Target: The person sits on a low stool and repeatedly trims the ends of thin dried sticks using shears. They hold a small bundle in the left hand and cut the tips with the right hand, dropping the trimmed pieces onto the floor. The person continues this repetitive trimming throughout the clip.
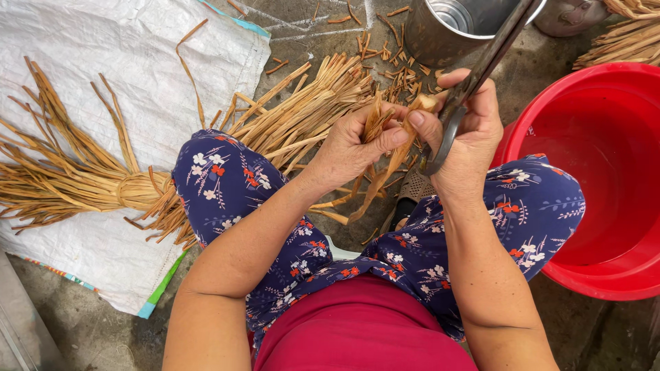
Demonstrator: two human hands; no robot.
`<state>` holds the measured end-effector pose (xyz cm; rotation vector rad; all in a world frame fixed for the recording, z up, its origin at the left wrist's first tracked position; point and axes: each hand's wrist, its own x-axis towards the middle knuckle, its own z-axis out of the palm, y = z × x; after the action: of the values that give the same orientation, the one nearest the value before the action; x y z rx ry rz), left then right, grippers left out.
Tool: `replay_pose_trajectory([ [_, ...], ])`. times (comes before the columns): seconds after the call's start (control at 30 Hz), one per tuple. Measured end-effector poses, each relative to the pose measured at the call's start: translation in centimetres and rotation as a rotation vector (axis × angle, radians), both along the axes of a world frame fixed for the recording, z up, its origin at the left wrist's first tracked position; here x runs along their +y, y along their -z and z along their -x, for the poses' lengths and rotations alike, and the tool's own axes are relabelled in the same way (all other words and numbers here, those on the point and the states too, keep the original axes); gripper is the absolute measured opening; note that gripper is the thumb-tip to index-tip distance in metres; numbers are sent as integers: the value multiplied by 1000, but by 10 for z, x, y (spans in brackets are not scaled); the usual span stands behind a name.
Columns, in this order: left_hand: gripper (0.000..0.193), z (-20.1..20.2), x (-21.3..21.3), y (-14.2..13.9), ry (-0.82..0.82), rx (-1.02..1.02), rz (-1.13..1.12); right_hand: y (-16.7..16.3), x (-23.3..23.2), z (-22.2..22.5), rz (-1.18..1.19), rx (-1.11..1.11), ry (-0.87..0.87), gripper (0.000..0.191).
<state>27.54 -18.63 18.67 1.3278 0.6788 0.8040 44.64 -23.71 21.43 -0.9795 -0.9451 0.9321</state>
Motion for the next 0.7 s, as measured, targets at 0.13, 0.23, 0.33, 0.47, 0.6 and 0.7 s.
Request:
replay_pose_trajectory([
  [0.13,27,-2,-1,2,-101,-50,156,1,2,-1,92,-28,-70,55],
  [0.23,26,5,8,2,-154,-202,131,-1,1,-1,119,-197,-123,77],
  [0.33,30,13,18,-1,-258,-285,147,-2,-2,1,159,-459,-133,89],
  [0.47,30,15,20,-4,-322,-310,165,-2,-8,9,178,-742,-117,93],
  [0.6,26,11,16,-1,-288,-347,148,-4,-9,17,173,-812,-130,90],
  [0.7,25,10,16,2,-279,-353,153,-10,-9,19,128,-863,-108,90],
])
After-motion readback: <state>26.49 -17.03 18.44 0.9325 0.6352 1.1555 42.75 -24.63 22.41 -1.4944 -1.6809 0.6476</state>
